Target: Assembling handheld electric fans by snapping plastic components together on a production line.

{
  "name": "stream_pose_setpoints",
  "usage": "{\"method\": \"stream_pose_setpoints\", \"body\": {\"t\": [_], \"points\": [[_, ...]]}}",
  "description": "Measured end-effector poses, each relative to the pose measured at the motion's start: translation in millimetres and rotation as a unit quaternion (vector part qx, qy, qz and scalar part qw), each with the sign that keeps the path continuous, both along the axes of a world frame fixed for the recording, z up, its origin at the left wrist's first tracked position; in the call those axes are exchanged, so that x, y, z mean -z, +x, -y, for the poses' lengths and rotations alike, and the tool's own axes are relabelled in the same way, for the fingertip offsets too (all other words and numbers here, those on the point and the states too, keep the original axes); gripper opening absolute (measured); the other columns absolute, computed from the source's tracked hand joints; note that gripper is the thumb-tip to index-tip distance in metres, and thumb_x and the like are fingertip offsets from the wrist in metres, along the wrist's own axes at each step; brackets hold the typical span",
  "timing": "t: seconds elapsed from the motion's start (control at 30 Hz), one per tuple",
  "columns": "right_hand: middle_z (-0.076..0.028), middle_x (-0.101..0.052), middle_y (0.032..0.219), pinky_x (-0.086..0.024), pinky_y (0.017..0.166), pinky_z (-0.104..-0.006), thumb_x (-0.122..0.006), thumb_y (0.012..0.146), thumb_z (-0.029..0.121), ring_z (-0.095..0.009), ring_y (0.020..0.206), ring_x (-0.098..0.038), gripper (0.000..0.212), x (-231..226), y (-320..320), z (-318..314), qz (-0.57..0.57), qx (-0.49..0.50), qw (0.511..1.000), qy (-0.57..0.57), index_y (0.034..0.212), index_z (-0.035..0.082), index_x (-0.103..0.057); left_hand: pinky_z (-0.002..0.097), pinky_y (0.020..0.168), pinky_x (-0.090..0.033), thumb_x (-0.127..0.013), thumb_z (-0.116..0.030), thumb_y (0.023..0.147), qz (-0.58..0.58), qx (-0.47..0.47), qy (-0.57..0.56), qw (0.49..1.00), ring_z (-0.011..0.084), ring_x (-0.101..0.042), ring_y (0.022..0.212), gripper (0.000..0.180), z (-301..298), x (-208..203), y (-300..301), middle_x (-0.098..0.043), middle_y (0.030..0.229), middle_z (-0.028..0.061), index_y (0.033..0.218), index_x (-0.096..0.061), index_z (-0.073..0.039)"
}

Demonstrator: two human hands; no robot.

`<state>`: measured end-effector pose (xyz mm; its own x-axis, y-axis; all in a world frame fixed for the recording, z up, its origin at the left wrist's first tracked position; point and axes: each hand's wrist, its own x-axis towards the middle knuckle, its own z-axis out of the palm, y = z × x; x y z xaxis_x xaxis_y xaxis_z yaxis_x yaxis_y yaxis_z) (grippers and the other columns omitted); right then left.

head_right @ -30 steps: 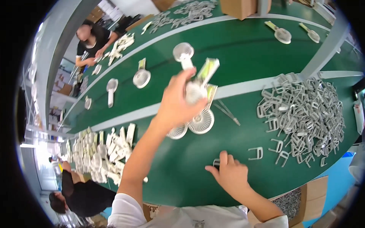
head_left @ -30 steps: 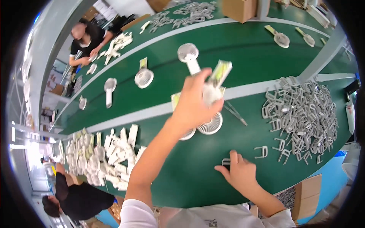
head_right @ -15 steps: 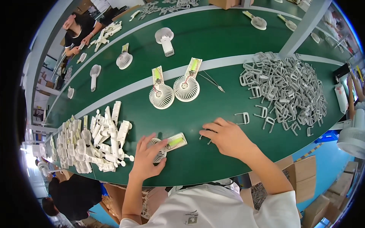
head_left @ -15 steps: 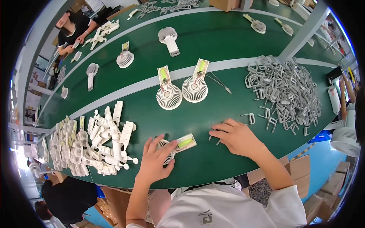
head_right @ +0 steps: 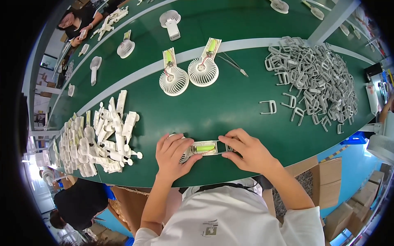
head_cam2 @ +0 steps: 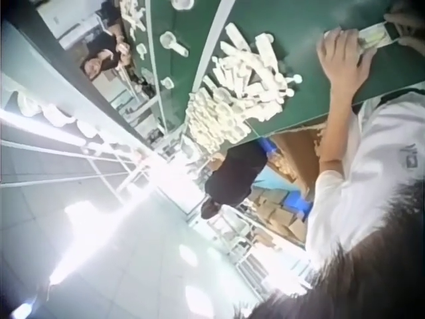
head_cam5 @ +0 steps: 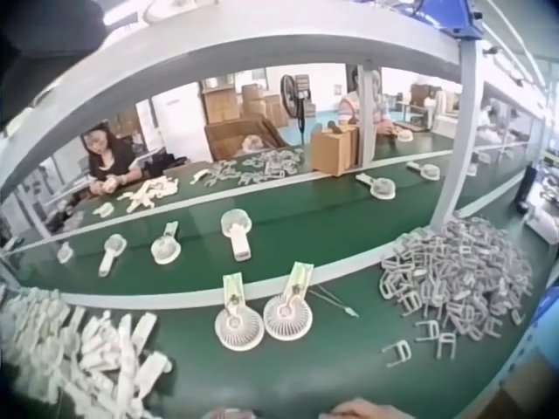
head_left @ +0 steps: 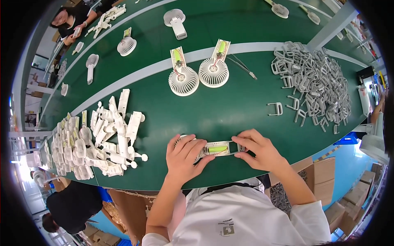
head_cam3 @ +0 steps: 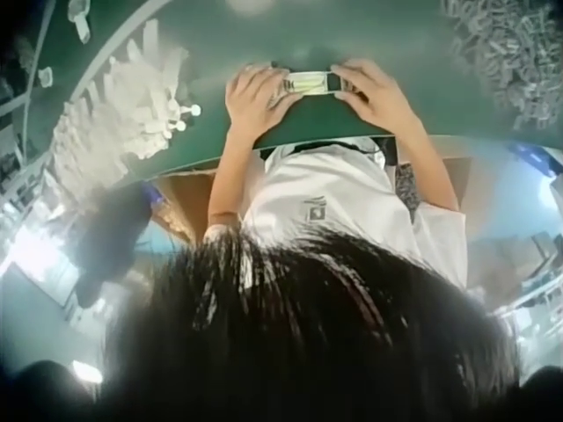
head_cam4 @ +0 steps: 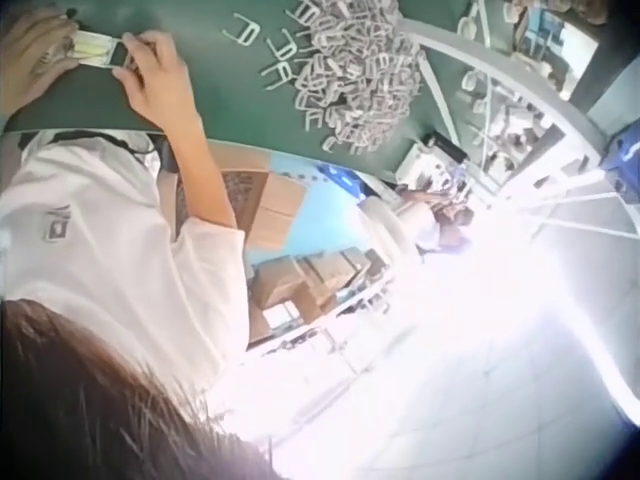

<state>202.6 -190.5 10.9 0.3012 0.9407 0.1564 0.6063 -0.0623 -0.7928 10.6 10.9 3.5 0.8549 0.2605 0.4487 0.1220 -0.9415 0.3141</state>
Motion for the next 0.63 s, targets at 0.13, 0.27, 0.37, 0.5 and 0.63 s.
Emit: {"method": "stream_pose_setpoints", "body": {"t": [0.13, 0.27, 0.37, 0.5, 0.63], "points": [[-0.012, -0.059, 0.118, -0.058, 0.074, -0.0348, -0.083, 0.081, 0.008, -0.026, 0.09, -0.068, 0.052, 2.8, -11.5, 1.5, 0.017, 0.008, 1.0, -0.001, 0.131, 0.005, -0.066, 0.0459, 0.104, -0.044, -0.087, -0.04, 0.073, -0.005, -0.001, -0.01, 1.0, 0.0218, -0.066, 0.107, 0.046, 0.5, -0.1, -0.9, -0.073, 0.102, -0.0012, 0.108, -0.072, -0.014], [-0.012, -0.058, 0.112, -0.058, 0.071, -0.0362, -0.083, 0.081, 0.009, -0.026, 0.087, -0.068, 0.051, -0.8, -21.9, 0.4, 0.024, 0.057, 0.998, -0.031, 0.129, 0.004, -0.067, 0.046, 0.104, -0.044, -0.088, -0.039, 0.073, 0.001, -0.007, -0.011, 1.0, 0.0218, -0.067, 0.106, 0.044, 2.2, -1.1, -2.7, -0.073, 0.102, -0.0014, 0.106, -0.072, -0.014], [-0.012, -0.058, 0.11, -0.058, 0.07, -0.0374, -0.084, 0.081, 0.011, -0.026, 0.085, -0.069, 0.051, -3.8, -25.0, -9.4, 0.041, 0.029, 0.997, -0.053, 0.129, 0.005, -0.067, 0.046, 0.104, -0.044, -0.088, -0.038, 0.072, 0.003, -0.001, -0.016, 1.0, 0.0214, -0.066, 0.107, 0.044, 4.7, -2.0, 0.0, -0.073, 0.102, -0.0022, 0.105, -0.072, -0.014], [-0.011, -0.058, 0.111, -0.06, 0.071, -0.0368, -0.083, 0.082, 0.015, -0.026, 0.084, -0.07, 0.052, -16.4, -7.0, -18.7, 0.03, -0.042, 0.993, -0.106, 0.13, 0.007, -0.066, 0.0463, 0.104, -0.044, -0.088, -0.038, 0.072, -0.001, 0.028, -0.019, 0.999, 0.0248, -0.065, 0.109, 0.045, 1.4, -3.3, 3.4, -0.072, 0.11, 0.0018, 0.106, -0.072, -0.014], [-0.01, -0.059, 0.129, -0.062, 0.071, -0.033, -0.091, 0.074, 0.036, -0.019, 0.085, -0.072, 0.086, -52.0, 7.7, -17.7, 0.007, 0.078, 0.98, -0.182, 0.148, 0.014, -0.053, 0.0497, 0.106, -0.041, -0.087, -0.042, 0.074, 0.093, 0.049, -0.16, 0.982, 0.0324, -0.064, 0.114, 0.05, -17.0, -5.4, 0.0, -0.069, 0.121, 0.0084, 0.111, -0.071, -0.013]]}}
